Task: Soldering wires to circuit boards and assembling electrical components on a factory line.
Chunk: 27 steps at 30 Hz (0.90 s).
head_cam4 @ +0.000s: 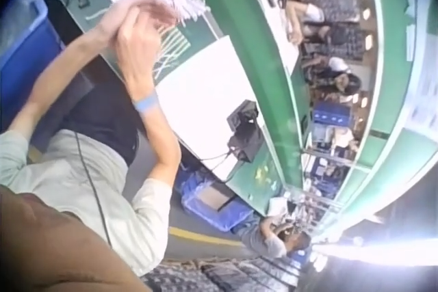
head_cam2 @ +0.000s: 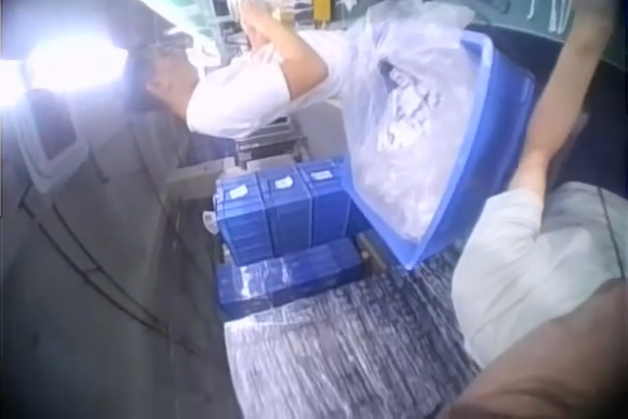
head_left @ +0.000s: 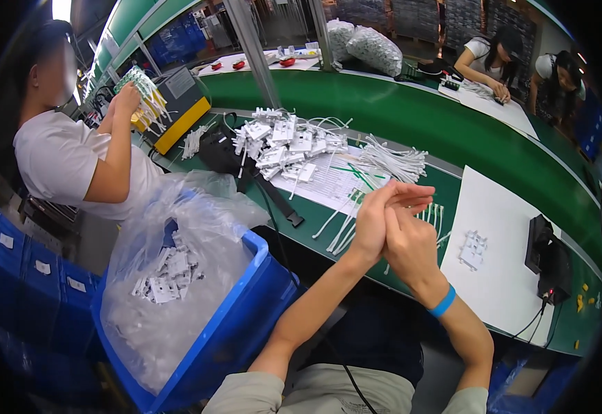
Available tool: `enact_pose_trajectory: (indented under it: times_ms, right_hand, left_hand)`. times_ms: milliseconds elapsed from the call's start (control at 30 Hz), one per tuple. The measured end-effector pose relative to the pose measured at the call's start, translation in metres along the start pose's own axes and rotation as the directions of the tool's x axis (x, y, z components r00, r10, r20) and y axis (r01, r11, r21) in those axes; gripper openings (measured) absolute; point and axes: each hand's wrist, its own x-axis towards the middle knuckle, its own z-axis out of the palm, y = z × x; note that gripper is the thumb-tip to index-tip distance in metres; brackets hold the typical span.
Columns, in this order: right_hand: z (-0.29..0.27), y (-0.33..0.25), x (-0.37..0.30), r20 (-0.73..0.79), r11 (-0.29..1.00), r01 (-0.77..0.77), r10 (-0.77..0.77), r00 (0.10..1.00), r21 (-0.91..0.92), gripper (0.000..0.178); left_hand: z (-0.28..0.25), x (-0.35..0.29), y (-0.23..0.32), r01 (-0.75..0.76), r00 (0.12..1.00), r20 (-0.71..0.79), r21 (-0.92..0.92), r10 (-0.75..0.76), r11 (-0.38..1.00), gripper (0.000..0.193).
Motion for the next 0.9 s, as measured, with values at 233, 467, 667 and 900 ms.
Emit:
enact_pose_trajectory:
  times_ms: [233,467,667,900]
  right_hand:
    - [0.005,0.003,-0.002,-0.033,0.993,0.022,-0.018,0.999,0.114,0.012]
    - [0.001,0.012,-0.003,-0.017,0.984,-0.034,0.038,0.999,0.175,0.014]
    - [-0.021,0.006,-0.014,-0.148,0.820,-0.195,0.319,0.936,0.538,0.012]
    - [-0.095,0.048,-0.050,-0.165,0.383,-0.216,0.749,0.641,0.898,0.031]
  left_hand:
    - [-0.005,-0.004,0.003,0.030,1.000,-0.001,0.049,-0.030,0.998,0.058]
    - [-0.010,-0.010,-0.014,-0.002,0.995,-0.096,-0.280,-0.026,0.960,0.031]
    - [-0.057,-0.003,-0.031,-0.244,0.899,-0.428,-0.667,-0.093,0.704,0.026]
    - [-0.155,0.024,0.010,-0.303,0.853,-0.490,-0.179,0.182,0.936,0.053]
